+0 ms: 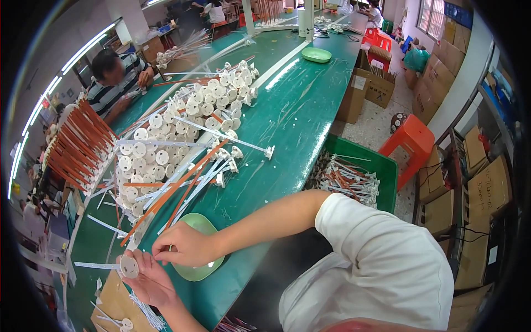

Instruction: Manually assembling plastic brackets and electronic components for lighting fixtures at a production workstation.

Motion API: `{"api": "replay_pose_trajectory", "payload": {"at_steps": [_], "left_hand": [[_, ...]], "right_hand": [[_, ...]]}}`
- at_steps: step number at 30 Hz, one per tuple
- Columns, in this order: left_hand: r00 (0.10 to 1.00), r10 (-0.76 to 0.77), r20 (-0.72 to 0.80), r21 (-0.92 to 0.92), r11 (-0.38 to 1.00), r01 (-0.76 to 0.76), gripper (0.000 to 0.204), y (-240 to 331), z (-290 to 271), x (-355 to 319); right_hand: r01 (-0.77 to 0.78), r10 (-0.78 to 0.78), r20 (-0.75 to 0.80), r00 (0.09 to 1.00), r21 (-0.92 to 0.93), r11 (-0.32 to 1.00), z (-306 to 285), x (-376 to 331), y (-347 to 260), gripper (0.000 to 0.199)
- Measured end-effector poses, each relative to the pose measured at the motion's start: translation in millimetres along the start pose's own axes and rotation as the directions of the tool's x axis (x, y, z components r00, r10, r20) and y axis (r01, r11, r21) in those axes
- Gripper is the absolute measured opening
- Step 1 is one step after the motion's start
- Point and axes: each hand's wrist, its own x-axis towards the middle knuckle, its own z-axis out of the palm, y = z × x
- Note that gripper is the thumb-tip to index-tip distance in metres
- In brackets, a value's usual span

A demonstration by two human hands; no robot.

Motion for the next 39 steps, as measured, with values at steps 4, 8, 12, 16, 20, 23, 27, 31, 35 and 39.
{"api": "replay_pose_trajectory", "payload": {"at_steps": [4,8,12,16,20,23,27,31,35,39], "left_hand": [[1.000,0.001,-0.018,0.058,0.998,0.000,0.048,0,-10,-2],[0.992,0.045,-0.122,0.157,0.987,-0.026,0.056,-6,-12,-3],[0.988,0.007,-0.155,0.295,0.955,0.040,0.067,-6,-8,-11],[0.987,-0.072,-0.144,0.257,0.960,0.108,0.062,-24,-3,1],[0.989,-0.098,-0.107,0.147,0.983,0.114,0.055,-19,-11,-2],[0.989,-0.108,-0.101,0.099,0.988,0.118,0.053,-18,-10,-6],[0.988,-0.103,-0.114,0.109,0.987,0.116,0.053,-17,-10,-3],[0.986,-0.108,-0.127,0.129,0.984,0.125,0.053,-17,-9,-8],[0.989,-0.100,-0.113,0.209,0.970,0.122,0.052,-23,-7,-2],[0.960,-0.080,-0.268,0.459,0.866,0.200,0.058,-26,-8,2]], "right_hand": [[0.217,-0.228,-0.033,0.973,-0.196,0.956,-5,2,-1,0.007],[0.495,-0.553,-0.008,0.833,-0.435,0.752,-16,9,-1,0.011],[0.587,-0.655,0.061,0.753,-0.512,0.627,-13,11,-1,0.010],[0.586,-0.658,0.094,0.748,-0.560,0.586,-37,17,-11,0.016],[0.589,-0.649,0.060,0.758,-0.489,0.643,-27,20,-8,0.018],[0.586,-0.632,0.080,0.771,-0.480,0.653,-26,17,-12,0.016],[0.598,-0.630,0.114,0.768,-0.482,0.641,-28,18,-13,0.016],[0.608,-0.646,0.104,0.756,-0.478,0.634,-24,16,-9,0.017],[0.597,-0.618,0.155,0.771,-0.514,0.616,-30,15,-11,0.018],[0.615,-0.643,0.213,0.736,-0.608,0.502,-33,11,2,0.025]]}}
